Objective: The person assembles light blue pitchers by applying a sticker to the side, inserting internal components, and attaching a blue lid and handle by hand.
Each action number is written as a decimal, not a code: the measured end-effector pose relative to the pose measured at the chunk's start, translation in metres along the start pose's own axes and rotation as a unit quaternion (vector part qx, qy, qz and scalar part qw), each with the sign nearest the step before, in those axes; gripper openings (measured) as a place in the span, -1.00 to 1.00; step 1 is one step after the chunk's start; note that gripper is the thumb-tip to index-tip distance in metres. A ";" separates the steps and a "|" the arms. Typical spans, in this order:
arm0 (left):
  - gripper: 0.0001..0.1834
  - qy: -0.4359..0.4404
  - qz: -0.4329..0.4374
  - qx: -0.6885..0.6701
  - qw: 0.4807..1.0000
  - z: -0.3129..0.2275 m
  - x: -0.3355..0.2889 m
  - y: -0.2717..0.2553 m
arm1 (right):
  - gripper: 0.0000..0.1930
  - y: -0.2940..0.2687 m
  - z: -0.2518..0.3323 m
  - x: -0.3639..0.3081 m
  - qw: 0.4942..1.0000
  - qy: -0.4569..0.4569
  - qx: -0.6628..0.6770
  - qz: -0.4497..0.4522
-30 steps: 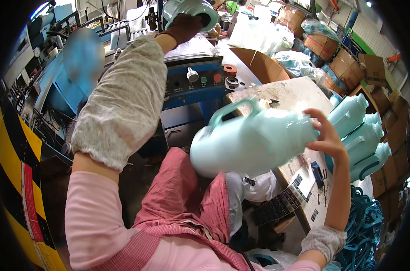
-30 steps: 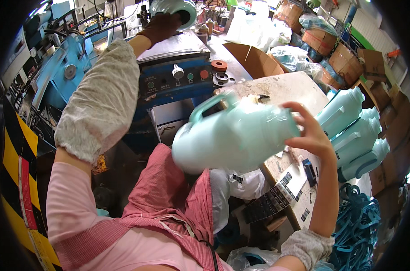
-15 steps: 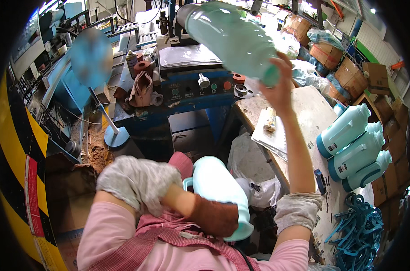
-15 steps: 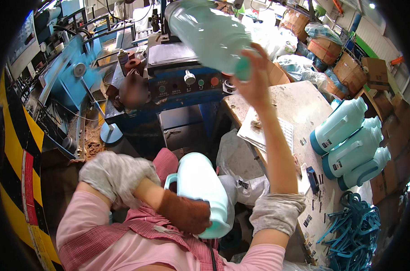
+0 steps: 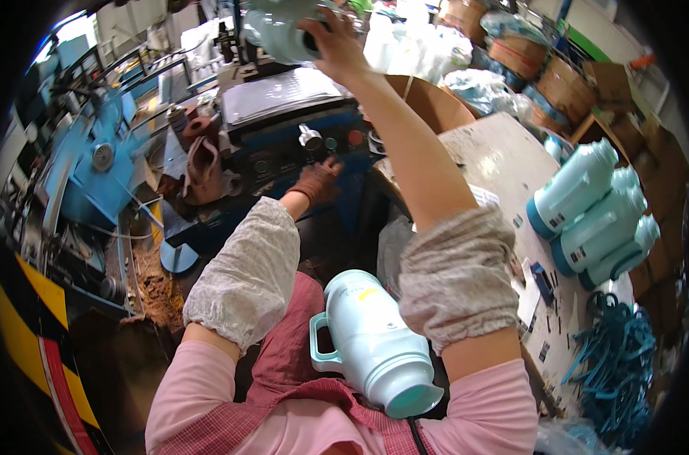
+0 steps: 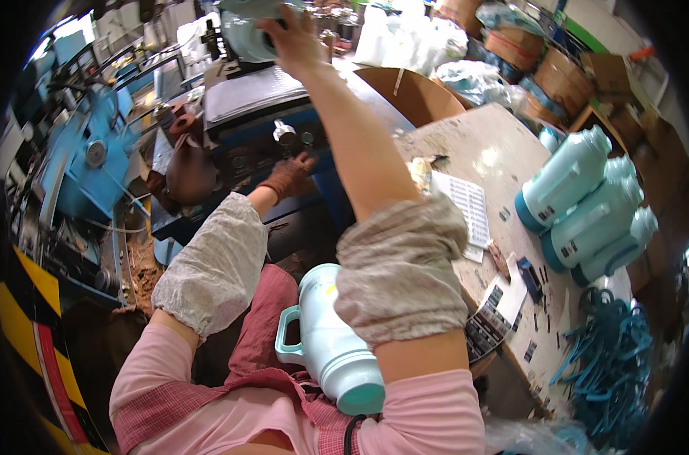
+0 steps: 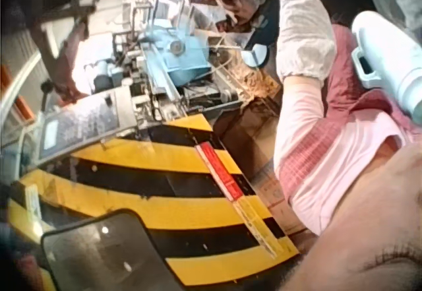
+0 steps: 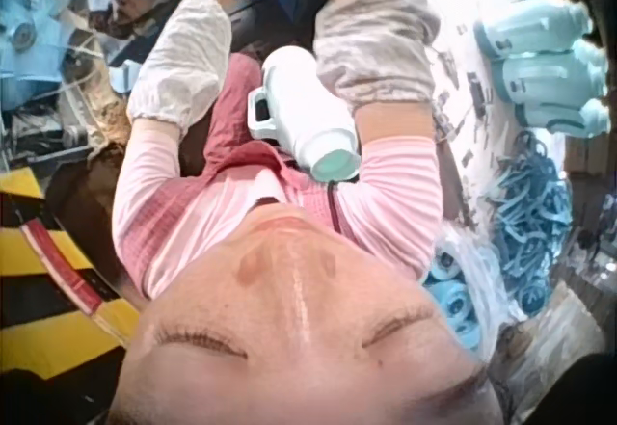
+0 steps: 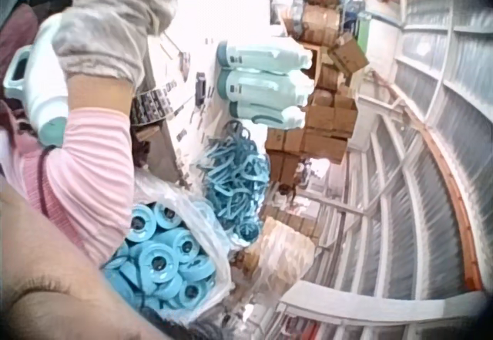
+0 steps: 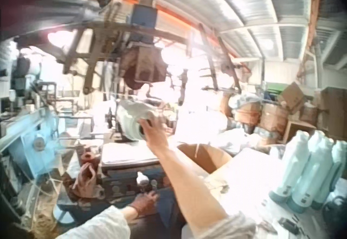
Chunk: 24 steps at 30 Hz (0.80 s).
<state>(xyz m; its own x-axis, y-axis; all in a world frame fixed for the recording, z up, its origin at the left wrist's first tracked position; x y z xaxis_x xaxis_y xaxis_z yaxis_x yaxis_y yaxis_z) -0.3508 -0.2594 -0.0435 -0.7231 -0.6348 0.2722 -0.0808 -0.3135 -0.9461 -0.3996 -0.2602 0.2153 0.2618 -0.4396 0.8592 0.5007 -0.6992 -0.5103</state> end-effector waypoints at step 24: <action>-0.59 0.327 0.050 -0.318 0.888 -0.083 -0.133 0.092 | -0.58 -0.524 0.400 -0.627 0.370 0.873 -0.262 0.178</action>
<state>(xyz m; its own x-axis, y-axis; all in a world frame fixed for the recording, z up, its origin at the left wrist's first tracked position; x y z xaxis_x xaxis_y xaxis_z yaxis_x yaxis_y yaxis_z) -0.3192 -0.1455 -0.1811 -0.9755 -0.0255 0.2185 -0.2153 0.3166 -0.9238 -0.4963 0.6073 -0.0418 -0.9276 0.0699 -0.3669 0.3422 -0.2344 -0.9099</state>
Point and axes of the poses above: each hand's wrist, its own x-axis towards the middle knuckle, its own y-axis out of the palm, z = x × y, the point moved 5 cm from there along x, towards the middle knuckle, and after that the axes turned 14 degrees about x, right-handed, at the moved point
